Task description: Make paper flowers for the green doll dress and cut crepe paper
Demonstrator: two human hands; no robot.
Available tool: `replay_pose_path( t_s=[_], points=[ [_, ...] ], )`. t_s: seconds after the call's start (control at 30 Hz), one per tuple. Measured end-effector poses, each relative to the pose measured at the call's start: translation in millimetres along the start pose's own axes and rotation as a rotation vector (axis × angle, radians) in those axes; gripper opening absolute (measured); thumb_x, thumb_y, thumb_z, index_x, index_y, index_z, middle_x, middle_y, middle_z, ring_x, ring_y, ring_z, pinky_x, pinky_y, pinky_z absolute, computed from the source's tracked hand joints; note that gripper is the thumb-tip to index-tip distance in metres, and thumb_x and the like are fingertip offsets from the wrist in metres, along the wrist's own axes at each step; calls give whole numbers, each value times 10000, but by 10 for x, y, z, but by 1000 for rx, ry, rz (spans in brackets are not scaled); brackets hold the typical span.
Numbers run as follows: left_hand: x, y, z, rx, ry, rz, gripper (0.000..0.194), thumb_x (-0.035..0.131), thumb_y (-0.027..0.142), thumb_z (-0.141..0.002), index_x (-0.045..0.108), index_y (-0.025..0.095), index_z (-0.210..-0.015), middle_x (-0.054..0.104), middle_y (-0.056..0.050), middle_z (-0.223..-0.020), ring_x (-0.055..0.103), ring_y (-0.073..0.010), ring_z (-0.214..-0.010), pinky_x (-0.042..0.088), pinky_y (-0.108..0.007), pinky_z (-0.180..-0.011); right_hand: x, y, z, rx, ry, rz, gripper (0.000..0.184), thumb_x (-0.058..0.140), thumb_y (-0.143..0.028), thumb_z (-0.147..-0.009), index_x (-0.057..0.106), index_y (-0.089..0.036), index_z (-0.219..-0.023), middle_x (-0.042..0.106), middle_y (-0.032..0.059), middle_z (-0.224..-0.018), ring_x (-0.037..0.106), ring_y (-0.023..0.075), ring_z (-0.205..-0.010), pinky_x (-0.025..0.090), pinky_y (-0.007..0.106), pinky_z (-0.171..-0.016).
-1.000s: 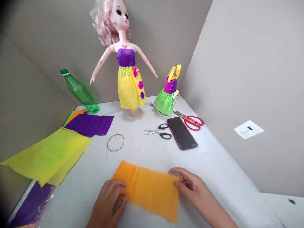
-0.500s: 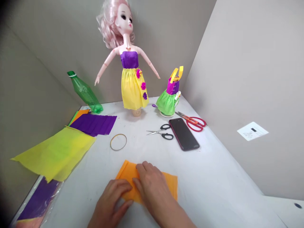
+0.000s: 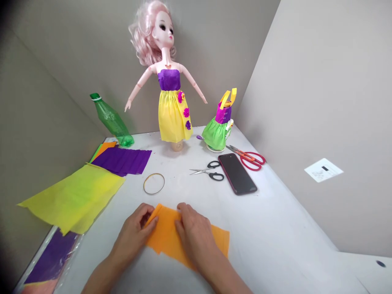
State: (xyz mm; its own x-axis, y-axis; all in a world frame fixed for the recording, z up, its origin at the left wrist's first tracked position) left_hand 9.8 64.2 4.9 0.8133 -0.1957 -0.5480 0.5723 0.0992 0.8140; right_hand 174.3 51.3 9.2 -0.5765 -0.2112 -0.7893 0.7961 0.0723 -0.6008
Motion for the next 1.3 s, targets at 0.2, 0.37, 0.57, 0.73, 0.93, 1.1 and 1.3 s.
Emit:
replay_pose_path(
  t_s=[0.2,0.37,0.57,0.73,0.93,1.1,1.3],
  points=[
    [58,-90,43,-116,-124,481,238,553,441,-873,534,204,-870,654,-19,-880,599,-166,-756,491,-241,-655,-175,-187,-72,-89,12,-148,342,561,-198,-878,519,-245,-1214,594,82,-1157,575,244,-1059,450,373,-892],
    [23,-97,-24,-123,-120,517,227,600,419,-849,526,205,-866,622,7,-827,583,-148,-731,474,-215,-635,-121,-183,-332,-52,-112,-229,264,601,-333,-866,591,-240,-1113,631,44,-1014,579,206,-909,440,330,-798],
    [-106,-217,-115,-171,-19,528,287,614,475,-811,513,207,-835,592,13,-787,582,-152,-704,465,-225,-628,26,-141,-493,-28,-247,-385,164,522,-297,-876,555,-204,-745,487,-52,-655,408,105,-600,293,232,-548],
    [-265,-303,-146,-188,117,510,263,638,437,-775,510,208,-777,623,-2,-855,592,-157,-758,466,-234,-677,20,-79,-486,0,-231,-478,174,516,-323,-881,556,-200,-765,475,-49,-661,395,105,-608,286,223,-532],
    [-249,-307,-155,-123,106,474,243,581,439,-841,515,219,-919,620,-7,-850,599,-167,-768,479,-241,-676,38,1,-499,30,-249,-517,158,545,-305,-855,562,-190,-748,474,-46,-665,392,98,-604,266,214,-524],
    [-306,-211,-135,34,138,180,195,457,365,-932,585,219,-946,639,-35,-948,609,-186,-847,483,-274,-753,58,28,-502,26,-260,-497,139,534,-288,-856,599,-188,-784,483,-47,-648,393,98,-587,269,222,-517],
    [-368,-142,-47,199,152,-97,264,345,273,-959,604,226,-970,628,-51,-992,631,-188,-913,498,-283,-785,74,17,-486,-22,-182,-345,115,497,-226,-889,569,-207,-802,559,-35,-715,466,115,-646,327,230,-565]
  ],
)
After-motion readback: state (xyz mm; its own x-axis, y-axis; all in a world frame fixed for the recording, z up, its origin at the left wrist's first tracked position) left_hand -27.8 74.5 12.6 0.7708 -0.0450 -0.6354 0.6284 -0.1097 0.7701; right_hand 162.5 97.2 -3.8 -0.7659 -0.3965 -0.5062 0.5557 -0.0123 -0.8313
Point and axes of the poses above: each hand's wrist, its own z-axis away from the middle knuckle, its own x-axis out of the palm, y = z × x, the point moved 9 cm from there along -z, towards the middle knuckle
